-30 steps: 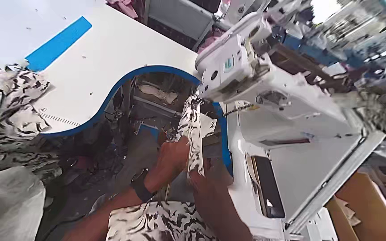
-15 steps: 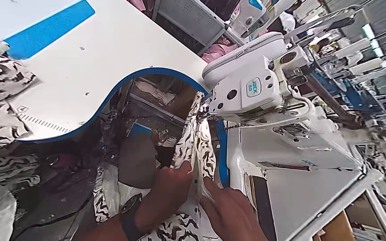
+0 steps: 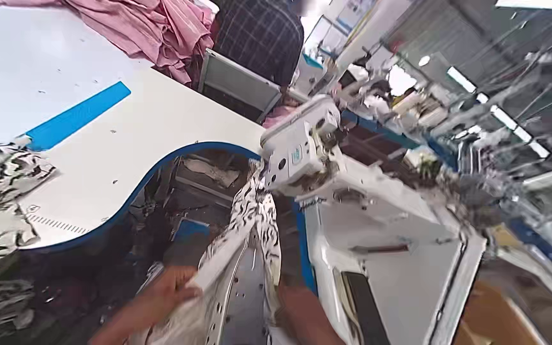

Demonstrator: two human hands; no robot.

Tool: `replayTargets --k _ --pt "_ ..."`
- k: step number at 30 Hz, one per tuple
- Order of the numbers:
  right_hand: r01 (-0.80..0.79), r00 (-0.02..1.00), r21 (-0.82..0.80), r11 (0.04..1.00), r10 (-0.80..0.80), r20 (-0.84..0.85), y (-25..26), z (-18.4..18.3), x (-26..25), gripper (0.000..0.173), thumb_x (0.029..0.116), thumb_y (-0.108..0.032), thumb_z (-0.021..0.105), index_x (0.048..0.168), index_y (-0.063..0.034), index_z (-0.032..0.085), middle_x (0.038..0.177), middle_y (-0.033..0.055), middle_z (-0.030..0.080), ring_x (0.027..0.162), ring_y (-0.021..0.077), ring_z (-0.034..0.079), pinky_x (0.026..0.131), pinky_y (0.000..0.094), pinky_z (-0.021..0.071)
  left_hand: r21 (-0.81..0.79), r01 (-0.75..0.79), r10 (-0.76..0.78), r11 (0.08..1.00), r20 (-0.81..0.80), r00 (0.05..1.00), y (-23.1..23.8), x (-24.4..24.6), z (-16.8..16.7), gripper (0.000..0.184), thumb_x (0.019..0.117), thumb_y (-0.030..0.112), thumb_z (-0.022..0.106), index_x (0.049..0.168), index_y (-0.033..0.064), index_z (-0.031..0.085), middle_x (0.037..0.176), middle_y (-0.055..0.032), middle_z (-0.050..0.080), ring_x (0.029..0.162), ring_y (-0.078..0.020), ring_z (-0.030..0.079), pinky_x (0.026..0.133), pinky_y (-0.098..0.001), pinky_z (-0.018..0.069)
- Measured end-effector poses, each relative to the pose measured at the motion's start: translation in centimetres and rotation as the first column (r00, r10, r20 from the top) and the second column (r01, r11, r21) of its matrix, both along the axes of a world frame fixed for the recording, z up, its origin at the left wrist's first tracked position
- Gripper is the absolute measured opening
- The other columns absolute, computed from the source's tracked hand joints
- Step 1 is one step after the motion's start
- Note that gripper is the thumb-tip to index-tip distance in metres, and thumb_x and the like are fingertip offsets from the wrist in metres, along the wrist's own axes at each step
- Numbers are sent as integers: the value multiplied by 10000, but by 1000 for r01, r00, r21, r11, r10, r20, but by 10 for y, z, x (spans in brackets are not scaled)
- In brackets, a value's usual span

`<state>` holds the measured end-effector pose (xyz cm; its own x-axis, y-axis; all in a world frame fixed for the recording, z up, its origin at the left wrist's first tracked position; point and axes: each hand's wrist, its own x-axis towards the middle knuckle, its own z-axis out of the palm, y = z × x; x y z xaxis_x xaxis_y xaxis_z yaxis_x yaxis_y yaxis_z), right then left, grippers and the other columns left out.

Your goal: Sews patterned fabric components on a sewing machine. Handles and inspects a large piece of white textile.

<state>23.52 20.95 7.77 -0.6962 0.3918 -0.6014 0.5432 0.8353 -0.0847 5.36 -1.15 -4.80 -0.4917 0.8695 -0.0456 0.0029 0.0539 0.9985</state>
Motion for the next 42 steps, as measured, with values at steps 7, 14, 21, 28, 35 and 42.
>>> replayTargets --k 7,14,21,28,35,42 --pt "-521 811 -34 853 482 -333 5 52 42 159 908 -83 676 793 26 668 699 179 642 683 370 676 642 558 535 -34 142 -135 989 -581 803 1 11 89 229 1023 197 561 942 13 670 670 -36 589 580 -119 571 555 -302 494" --pt "-139 840 295 945 271 -470 -93 33 60 77 826 -11 648 869 3 709 634 141 640 526 304 666 425 422 499 52 -290 241 956 -702 671 18 134 74 287 966 251 571 752 77 652 586 -50 592 525 -219 619 495 -377 491" --pt "-118 837 477 871 346 -423 -101 35 22 150 852 -17 641 936 16 760 669 122 683 525 243 663 435 332 491 276 -276 381 921 -790 481 39 91 61 320 994 209 515 700 125 608 491 14 487 466 -154 469 615 -296 398" --pt "-28 832 462 887 277 -480 -92 29 -1 251 901 -21 597 1069 47 770 689 122 694 546 218 643 496 288 489 230 -302 366 925 -752 548 50 86 57 262 989 146 526 773 119 672 575 -16 508 590 -206 492 924 -411 338" --pt "13 813 525 851 297 -500 -79 20 -24 262 919 -36 600 1107 34 769 676 96 681 549 200 625 522 273 490 266 -349 435 899 -648 626 75 78 51 251 955 136 541 735 94 655 506 -5 516 459 -157 424 748 -343 362" --pt "115 737 576 809 319 -596 -60 1 -50 306 893 -50 574 1112 17 776 666 99 667 511 220 620 438 313 452 193 -416 455 889 -480 750 102 62 56 191 929 133 572 847 71 732 555 -6 579 488 -150 498 621 -329 399"
